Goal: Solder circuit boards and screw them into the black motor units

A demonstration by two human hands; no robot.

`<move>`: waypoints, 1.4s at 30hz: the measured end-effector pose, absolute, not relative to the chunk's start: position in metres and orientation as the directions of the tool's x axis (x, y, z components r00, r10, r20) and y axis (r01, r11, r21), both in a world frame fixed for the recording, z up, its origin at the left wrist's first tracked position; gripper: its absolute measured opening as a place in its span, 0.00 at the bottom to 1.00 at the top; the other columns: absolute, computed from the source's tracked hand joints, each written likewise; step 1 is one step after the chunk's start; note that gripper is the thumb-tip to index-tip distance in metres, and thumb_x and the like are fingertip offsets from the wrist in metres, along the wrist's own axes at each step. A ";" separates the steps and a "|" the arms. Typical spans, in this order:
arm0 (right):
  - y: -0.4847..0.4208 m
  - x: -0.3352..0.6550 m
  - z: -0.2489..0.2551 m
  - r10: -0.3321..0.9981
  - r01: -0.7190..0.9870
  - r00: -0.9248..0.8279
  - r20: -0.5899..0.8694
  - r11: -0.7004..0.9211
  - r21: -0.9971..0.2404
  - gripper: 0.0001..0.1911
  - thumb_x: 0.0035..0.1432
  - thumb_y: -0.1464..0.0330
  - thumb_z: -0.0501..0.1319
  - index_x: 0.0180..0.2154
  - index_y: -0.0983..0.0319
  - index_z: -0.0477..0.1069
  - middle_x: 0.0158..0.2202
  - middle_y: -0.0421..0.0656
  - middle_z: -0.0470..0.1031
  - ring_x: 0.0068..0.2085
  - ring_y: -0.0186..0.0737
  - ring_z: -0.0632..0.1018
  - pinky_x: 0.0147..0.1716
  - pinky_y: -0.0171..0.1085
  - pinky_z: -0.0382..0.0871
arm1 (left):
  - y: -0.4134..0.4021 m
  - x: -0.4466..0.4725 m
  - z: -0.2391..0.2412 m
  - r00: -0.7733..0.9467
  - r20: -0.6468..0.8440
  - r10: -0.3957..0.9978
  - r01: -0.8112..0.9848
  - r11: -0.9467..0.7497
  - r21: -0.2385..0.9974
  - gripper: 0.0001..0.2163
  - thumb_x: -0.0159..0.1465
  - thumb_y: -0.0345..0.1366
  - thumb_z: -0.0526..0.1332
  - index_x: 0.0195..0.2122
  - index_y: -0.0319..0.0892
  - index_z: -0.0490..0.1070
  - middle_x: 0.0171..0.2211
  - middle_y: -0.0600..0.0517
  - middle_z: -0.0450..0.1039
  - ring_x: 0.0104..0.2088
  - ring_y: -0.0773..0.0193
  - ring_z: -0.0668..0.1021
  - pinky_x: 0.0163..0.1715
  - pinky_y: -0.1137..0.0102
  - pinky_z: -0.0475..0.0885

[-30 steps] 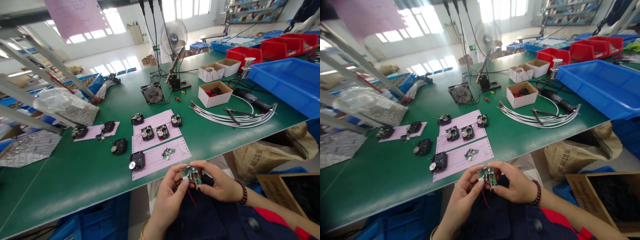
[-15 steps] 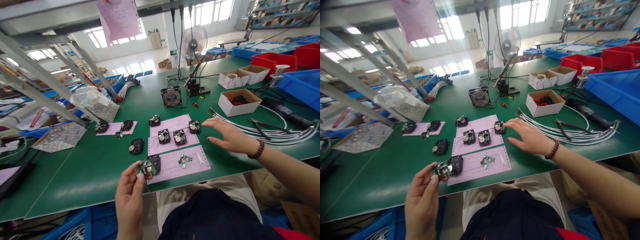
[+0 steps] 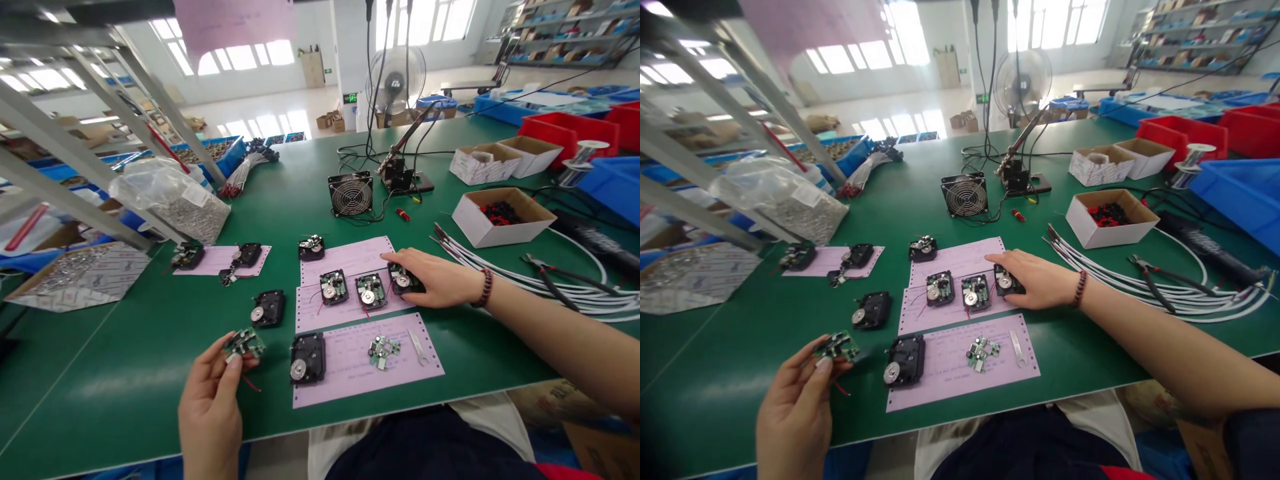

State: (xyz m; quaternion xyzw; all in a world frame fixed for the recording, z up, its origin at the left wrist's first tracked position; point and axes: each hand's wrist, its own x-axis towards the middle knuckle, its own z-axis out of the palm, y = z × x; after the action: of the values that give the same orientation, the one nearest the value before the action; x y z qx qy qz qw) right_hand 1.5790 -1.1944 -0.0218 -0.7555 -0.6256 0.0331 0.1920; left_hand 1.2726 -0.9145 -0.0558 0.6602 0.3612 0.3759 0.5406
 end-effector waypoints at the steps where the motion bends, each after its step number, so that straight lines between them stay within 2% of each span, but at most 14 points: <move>1: -1.195 1.574 -0.021 0.960 0.933 0.203 0.191 -0.130 -0.336 0.43 0.58 0.67 0.65 0.71 0.65 0.52 0.61 0.57 0.71 0.61 0.56 0.74 0.61 0.57 0.70 | -0.916 1.272 -0.055 0.451 0.104 0.886 0.070 -0.151 0.986 0.22 0.62 0.44 0.68 0.55 0.44 0.74 0.38 0.52 0.81 0.33 0.64 0.81 0.37 0.72 0.76; 4: -1.193 1.559 -0.021 0.963 0.934 0.189 0.191 -0.117 -0.338 0.42 0.57 0.67 0.66 0.70 0.65 0.55 0.63 0.57 0.70 0.62 0.57 0.73 0.62 0.57 0.69 | -0.925 1.270 -0.050 0.456 0.095 0.885 0.079 -0.146 0.986 0.20 0.63 0.43 0.67 0.55 0.43 0.74 0.37 0.53 0.81 0.32 0.65 0.79 0.37 0.72 0.75; 8: -1.188 1.548 -0.031 0.934 0.928 0.243 0.263 -0.144 -0.344 0.44 0.56 0.54 0.69 0.67 0.64 0.60 0.62 0.58 0.71 0.61 0.63 0.74 0.59 0.61 0.70 | -0.937 1.271 -0.046 0.488 0.105 0.866 0.054 -0.150 0.987 0.18 0.64 0.41 0.66 0.54 0.42 0.74 0.33 0.54 0.79 0.31 0.66 0.78 0.37 0.73 0.74; 10: -1.184 1.547 -0.038 0.920 0.925 0.254 0.299 -0.141 -0.353 0.41 0.58 0.51 0.68 0.66 0.63 0.63 0.61 0.57 0.73 0.59 0.62 0.76 0.57 0.60 0.72 | -0.939 1.271 -0.047 0.501 0.111 0.858 0.054 -0.158 0.986 0.17 0.66 0.40 0.65 0.54 0.42 0.74 0.32 0.54 0.78 0.31 0.66 0.78 0.38 0.72 0.75; 15: -1.182 1.555 -0.052 0.913 0.931 0.219 0.343 -0.090 -0.354 0.31 0.63 0.51 0.63 0.61 0.60 0.68 0.55 0.53 0.78 0.52 0.57 0.80 0.52 0.56 0.76 | -0.942 1.270 -0.047 0.537 0.078 0.840 0.098 -0.154 0.983 0.17 0.67 0.41 0.64 0.55 0.41 0.73 0.32 0.52 0.79 0.32 0.65 0.79 0.38 0.70 0.76; 22: -1.184 1.563 -0.061 0.889 0.937 0.215 0.404 -0.072 -0.340 0.35 0.59 0.47 0.66 0.59 0.62 0.69 0.52 0.53 0.79 0.49 0.56 0.81 0.49 0.52 0.78 | -0.943 1.269 -0.046 0.527 0.081 0.846 0.126 -0.172 0.977 0.18 0.67 0.43 0.64 0.56 0.41 0.73 0.31 0.52 0.79 0.32 0.65 0.80 0.38 0.71 0.77; 28: -1.186 1.563 -0.040 0.886 0.955 0.203 0.417 -0.084 -0.286 0.33 0.61 0.47 0.64 0.57 0.65 0.70 0.48 0.53 0.80 0.48 0.52 0.81 0.48 0.47 0.77 | -0.934 1.263 -0.050 0.478 0.129 0.869 0.199 -0.250 0.948 0.21 0.64 0.46 0.66 0.56 0.42 0.74 0.31 0.52 0.80 0.32 0.64 0.80 0.38 0.72 0.77; 32: -1.201 1.579 -0.027 0.886 0.958 0.217 0.410 -0.113 -0.263 0.32 0.61 0.48 0.64 0.56 0.65 0.70 0.49 0.54 0.80 0.48 0.51 0.81 0.50 0.47 0.76 | -0.931 1.260 -0.051 0.444 0.110 0.889 0.240 -0.236 0.942 0.24 0.63 0.48 0.68 0.58 0.44 0.74 0.31 0.53 0.80 0.33 0.63 0.80 0.33 0.74 0.74; 37: -1.215 1.593 -0.029 0.911 0.944 0.223 0.347 -0.114 -0.308 0.31 0.59 0.49 0.66 0.54 0.64 0.71 0.49 0.53 0.80 0.49 0.50 0.81 0.51 0.47 0.75 | -0.938 1.263 -0.042 0.376 0.099 0.921 0.271 -0.211 0.939 0.25 0.61 0.49 0.68 0.57 0.45 0.75 0.32 0.54 0.80 0.35 0.64 0.80 0.35 0.75 0.74; 42: -1.211 1.594 -0.031 0.926 0.923 0.229 0.301 -0.109 -0.370 0.31 0.59 0.49 0.67 0.54 0.64 0.70 0.51 0.53 0.79 0.51 0.50 0.79 0.53 0.47 0.74 | -0.934 1.262 -0.044 0.369 0.124 0.921 0.270 -0.234 0.934 0.26 0.60 0.50 0.70 0.57 0.46 0.76 0.34 0.55 0.81 0.33 0.63 0.81 0.28 0.75 0.74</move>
State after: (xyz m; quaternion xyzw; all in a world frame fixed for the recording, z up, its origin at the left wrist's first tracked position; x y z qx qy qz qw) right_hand 1.5942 -1.2115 -0.0314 -0.7445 -0.6208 0.0031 0.2457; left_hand 1.2616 -0.9341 -0.0442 0.6960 0.4278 0.3640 0.4473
